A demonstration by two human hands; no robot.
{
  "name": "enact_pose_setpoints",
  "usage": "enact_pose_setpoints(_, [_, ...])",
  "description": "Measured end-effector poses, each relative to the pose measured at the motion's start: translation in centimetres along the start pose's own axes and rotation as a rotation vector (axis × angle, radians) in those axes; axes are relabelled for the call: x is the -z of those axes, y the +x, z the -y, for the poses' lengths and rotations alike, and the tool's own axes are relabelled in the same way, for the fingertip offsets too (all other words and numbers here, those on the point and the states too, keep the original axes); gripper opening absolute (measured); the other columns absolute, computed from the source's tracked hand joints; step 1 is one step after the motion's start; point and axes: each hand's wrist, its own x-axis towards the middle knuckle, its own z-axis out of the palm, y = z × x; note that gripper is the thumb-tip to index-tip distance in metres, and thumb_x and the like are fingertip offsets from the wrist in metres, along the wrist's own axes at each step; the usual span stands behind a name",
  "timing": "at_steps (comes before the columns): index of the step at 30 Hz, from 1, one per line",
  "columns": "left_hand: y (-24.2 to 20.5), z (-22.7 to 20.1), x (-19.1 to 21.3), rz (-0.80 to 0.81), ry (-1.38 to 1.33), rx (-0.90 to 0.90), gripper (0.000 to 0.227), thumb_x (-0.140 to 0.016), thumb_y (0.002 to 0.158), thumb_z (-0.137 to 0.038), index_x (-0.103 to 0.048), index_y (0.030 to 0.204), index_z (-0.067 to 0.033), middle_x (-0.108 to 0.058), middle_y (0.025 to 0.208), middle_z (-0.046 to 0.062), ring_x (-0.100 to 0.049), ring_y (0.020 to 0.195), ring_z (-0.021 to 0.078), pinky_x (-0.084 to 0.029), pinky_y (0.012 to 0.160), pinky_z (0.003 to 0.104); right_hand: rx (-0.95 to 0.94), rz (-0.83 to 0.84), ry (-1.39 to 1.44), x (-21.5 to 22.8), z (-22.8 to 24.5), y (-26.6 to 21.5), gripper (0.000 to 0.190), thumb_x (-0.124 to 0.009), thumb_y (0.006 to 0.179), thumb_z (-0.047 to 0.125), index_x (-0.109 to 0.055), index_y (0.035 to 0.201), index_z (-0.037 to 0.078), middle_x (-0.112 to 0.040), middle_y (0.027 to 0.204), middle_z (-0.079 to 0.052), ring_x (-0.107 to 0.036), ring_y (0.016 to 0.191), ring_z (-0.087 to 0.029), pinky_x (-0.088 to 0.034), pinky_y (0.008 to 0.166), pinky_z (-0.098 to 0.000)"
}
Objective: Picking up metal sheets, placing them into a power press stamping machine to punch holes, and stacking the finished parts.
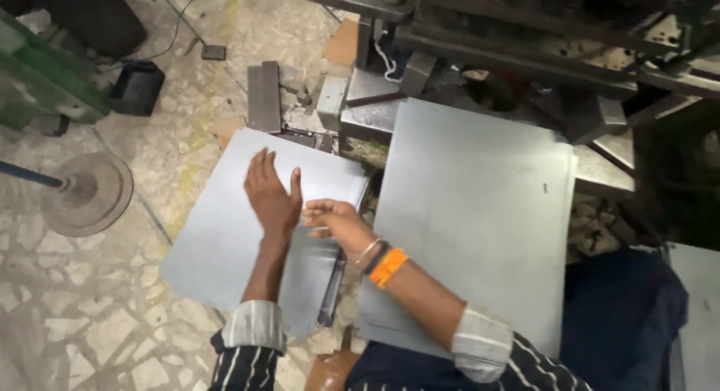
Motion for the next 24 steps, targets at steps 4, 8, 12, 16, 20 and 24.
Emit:
enact_pose_setpoints(4, [-2.1,14.4,-0.1,0.305,0.185,0.431,0.087,-0.059,0.099,-0.056,-0.043,0.152,0.0118,-0.041,0.156,0.035,-0.035,0.147,0.0467,-0.016,0.123,0.054,-0.128,-0.133,-0.065,-0.8,-4.6,3.9,0.051,-0.072,0.086,0.014,-0.06,0.134,-0.001,-0.07,0.12,-0.012,-0.072,0.102,-0.019,-0.063,0.077,-0.0305])
enact_pose_setpoints(8, [-2.6,25.5,-0.5,0.41,0.48,0.774,0.114,-0.039,0.089,-0.099,-0.059,0.133,0.0042,-0.067,0.123,0.029,-0.063,0.117,0.0438,-0.041,0.1,0.052,-0.21,-0.208,-0.167,0.4,-6.6,4.9,0.054,-0.078,0.077,0.016,-0.066,0.129,0.007,-0.07,0.113,-0.008,-0.069,0.097,-0.016,-0.061,0.077,-0.0299])
enact_pose_setpoints(12, [-2.3,32.0,1.1,0.483,0.28,0.804,0.086,-0.062,0.086,-0.087,-0.079,0.114,-0.0066,-0.076,0.104,0.024,-0.07,0.102,0.0483,-0.051,0.086,0.056,-0.294,-0.256,-0.208,3.8,-13.8,9.3,0.053,-0.076,0.076,0.018,-0.063,0.125,0.003,-0.059,0.089,-0.005,-0.057,0.077,-0.012,-0.05,0.059,-0.0236])
enact_pose_setpoints(16, [0.0,27.0,7.8,0.185,0.206,0.772,0.056,-0.071,0.093,-0.079,-0.08,0.089,-0.024,-0.074,0.083,0.012,-0.071,0.089,0.0442,-0.053,0.075,0.051,-0.33,-0.24,-0.184,1.7,-11.4,7.1,0.056,-0.081,0.074,0.02,-0.066,0.125,0.004,-0.063,0.109,-0.012,-0.061,0.095,-0.022,-0.054,0.072,-0.0397])
enact_pose_setpoints(20, [3.2,18.5,14.6,0.138,0.013,0.851,0.058,-0.074,0.099,-0.053,-0.074,0.083,0.0033,-0.067,0.072,0.016,-0.061,0.065,0.0345,-0.051,0.076,0.044,-0.361,-0.121,-0.035,-1.6,-6.0,1.8,0.035,-0.067,0.078,0.017,-0.061,0.108,-0.001,-0.052,0.122,-0.016,-0.045,0.106,-0.028,-0.035,0.083,-0.0448])
enact_pose_setpoints(24, [2.9,18.1,13.6,0.045,-0.477,0.785,0.051,-0.075,0.099,-0.031,-0.066,0.096,0.0196,-0.067,0.098,0.025,-0.064,0.088,0.0252,-0.054,0.083,0.036,0.077,-0.176,0.029,-2.6,-0.1,-4.1,0.033,-0.063,0.082,-0.002,-0.065,0.115,-0.003,-0.068,0.096,-0.01,-0.061,0.083,-0.017,-0.051,0.079,-0.0278])
